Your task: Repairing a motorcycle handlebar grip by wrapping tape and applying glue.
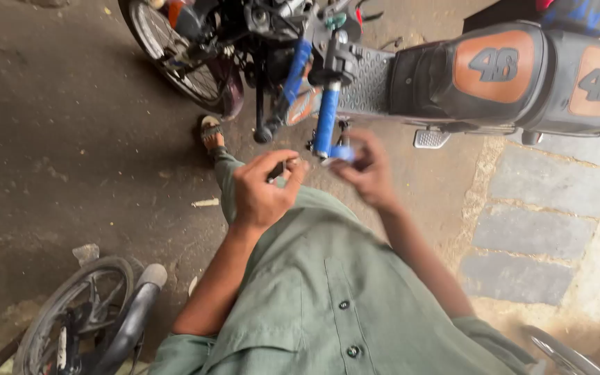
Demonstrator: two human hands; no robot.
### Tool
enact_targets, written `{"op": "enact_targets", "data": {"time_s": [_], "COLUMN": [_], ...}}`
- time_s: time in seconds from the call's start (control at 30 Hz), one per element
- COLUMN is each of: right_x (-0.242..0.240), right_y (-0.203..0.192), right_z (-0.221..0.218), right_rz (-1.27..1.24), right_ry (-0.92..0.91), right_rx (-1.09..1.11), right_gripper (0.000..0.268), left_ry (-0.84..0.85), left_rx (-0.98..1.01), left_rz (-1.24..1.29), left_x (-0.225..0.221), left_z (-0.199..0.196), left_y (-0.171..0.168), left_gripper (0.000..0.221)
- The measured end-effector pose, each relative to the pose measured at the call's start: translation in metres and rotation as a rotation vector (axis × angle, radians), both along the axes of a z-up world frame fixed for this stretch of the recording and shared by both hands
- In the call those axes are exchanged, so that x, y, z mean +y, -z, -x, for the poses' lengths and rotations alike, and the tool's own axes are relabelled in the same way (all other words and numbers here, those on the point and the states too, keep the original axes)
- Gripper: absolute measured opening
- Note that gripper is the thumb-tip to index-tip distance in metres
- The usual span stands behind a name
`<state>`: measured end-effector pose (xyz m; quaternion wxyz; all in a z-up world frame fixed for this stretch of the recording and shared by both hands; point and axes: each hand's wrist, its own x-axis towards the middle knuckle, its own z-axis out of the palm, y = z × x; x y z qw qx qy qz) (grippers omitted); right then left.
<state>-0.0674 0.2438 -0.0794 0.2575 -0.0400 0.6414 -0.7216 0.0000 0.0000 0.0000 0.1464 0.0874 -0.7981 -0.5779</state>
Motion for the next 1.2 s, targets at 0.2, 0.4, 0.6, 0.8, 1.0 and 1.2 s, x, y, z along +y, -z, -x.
{"op": "enact_targets", "data": {"time_s": [0.2,0.4,0.6,0.8,1.0,1.2], "right_x": [-0.031,-0.034,-0.029,-0.073,0.002,0.014], "right_y": [0.063,-0.026,-0.110,-0.181,-0.075,-0.041], "right_z": [-0.007,0.010,0.023,0.059,0.073,0.063], "right_rz": [0.373,0.125,-0.197,-0.465,0.048,0.086], "right_ry": [0.039,0.031,-0.201,-0.546,-0.335,-0.144], "right_rx": [-0.192,-0.088,0.543,0.575,0.155,0.227], "right_gripper": [0.054,0.055,0.035,0.061,0.055,0.031], "left_ry": [0.155,0.050,-0.053,-0.050,-0.026,0.084], "left_rx": [-0.009,0.091,0.172,0.216,0.026,-0.058], "left_rz": [-0.245,0.144,0.548,0.582,0.168,-0.145], "left_x": [0.014,-0.015,-0.013,-0.003,-0.009,0.007], "left_z": [0.014,0.017,0.008,0.016,0.015,0.018], "left_y": [0.066,0.046,-0.016,-0.072,-0.048,0.038], "left_gripper": [0.033,0.034,0.043,0.042,0.025,0.025]}}
